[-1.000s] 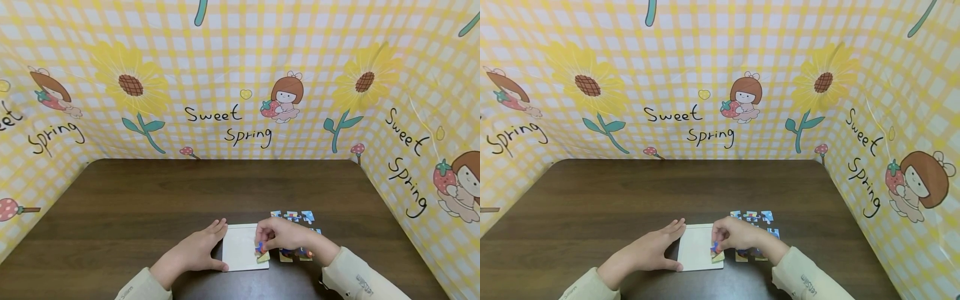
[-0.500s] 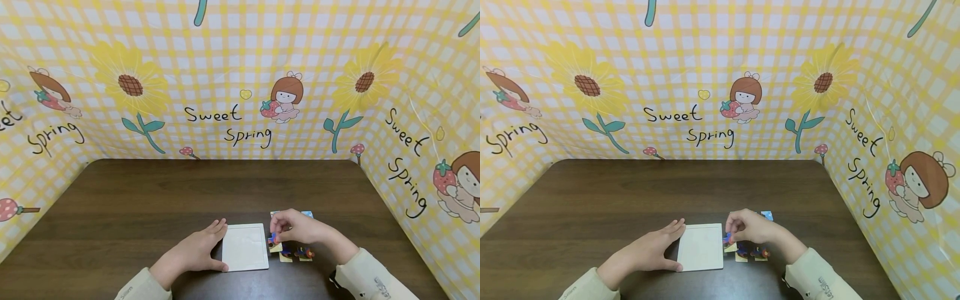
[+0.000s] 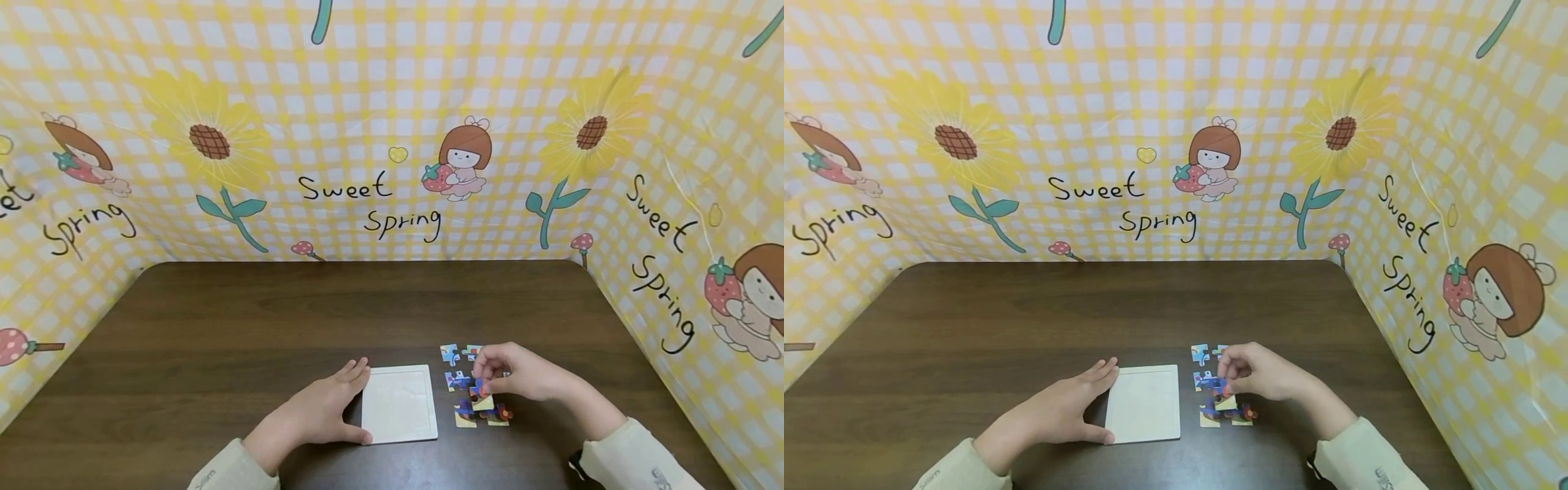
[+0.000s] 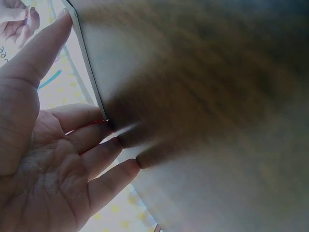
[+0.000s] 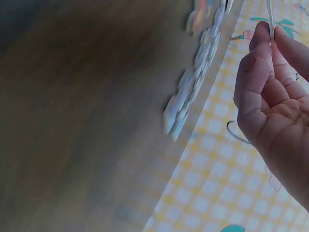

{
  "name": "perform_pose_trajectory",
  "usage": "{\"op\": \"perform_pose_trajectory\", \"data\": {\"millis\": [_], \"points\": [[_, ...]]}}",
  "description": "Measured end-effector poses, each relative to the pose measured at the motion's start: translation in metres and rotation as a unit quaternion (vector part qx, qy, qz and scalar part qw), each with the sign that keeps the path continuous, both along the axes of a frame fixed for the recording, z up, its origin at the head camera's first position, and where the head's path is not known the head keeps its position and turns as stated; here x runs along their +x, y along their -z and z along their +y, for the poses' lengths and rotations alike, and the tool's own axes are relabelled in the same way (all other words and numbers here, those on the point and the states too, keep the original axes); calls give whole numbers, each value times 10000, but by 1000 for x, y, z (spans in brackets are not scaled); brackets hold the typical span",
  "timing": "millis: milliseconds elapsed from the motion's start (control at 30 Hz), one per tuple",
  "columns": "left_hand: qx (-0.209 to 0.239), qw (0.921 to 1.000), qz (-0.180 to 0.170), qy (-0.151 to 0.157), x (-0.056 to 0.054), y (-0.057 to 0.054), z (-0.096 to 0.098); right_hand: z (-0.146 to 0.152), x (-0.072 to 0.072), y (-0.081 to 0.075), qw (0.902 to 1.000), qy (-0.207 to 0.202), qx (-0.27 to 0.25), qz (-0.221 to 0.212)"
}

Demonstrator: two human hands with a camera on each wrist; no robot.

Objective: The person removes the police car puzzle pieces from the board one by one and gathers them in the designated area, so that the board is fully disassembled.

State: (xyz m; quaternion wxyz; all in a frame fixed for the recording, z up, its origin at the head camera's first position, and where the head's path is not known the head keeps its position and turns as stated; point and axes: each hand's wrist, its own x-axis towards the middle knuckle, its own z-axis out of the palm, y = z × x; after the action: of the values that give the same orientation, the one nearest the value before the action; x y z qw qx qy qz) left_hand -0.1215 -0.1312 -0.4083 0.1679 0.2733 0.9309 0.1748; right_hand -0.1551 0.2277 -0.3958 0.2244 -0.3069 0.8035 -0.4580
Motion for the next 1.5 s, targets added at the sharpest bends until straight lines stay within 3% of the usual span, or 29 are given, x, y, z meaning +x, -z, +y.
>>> {"op": "perform_pose_trajectory", "data": {"millis": [600, 1100, 1500], "points": [[-100, 9998, 147, 90, 0, 2, -7, 53, 12, 10, 9994, 236, -167, -178], [-95, 9999, 68, 60, 0, 2, -9, 51, 14, 16, 9994, 62, -92, -340], [44, 9999, 99, 35, -1, 1, -12, 55, 11, 13, 9976, 418, 545, 83]]}}
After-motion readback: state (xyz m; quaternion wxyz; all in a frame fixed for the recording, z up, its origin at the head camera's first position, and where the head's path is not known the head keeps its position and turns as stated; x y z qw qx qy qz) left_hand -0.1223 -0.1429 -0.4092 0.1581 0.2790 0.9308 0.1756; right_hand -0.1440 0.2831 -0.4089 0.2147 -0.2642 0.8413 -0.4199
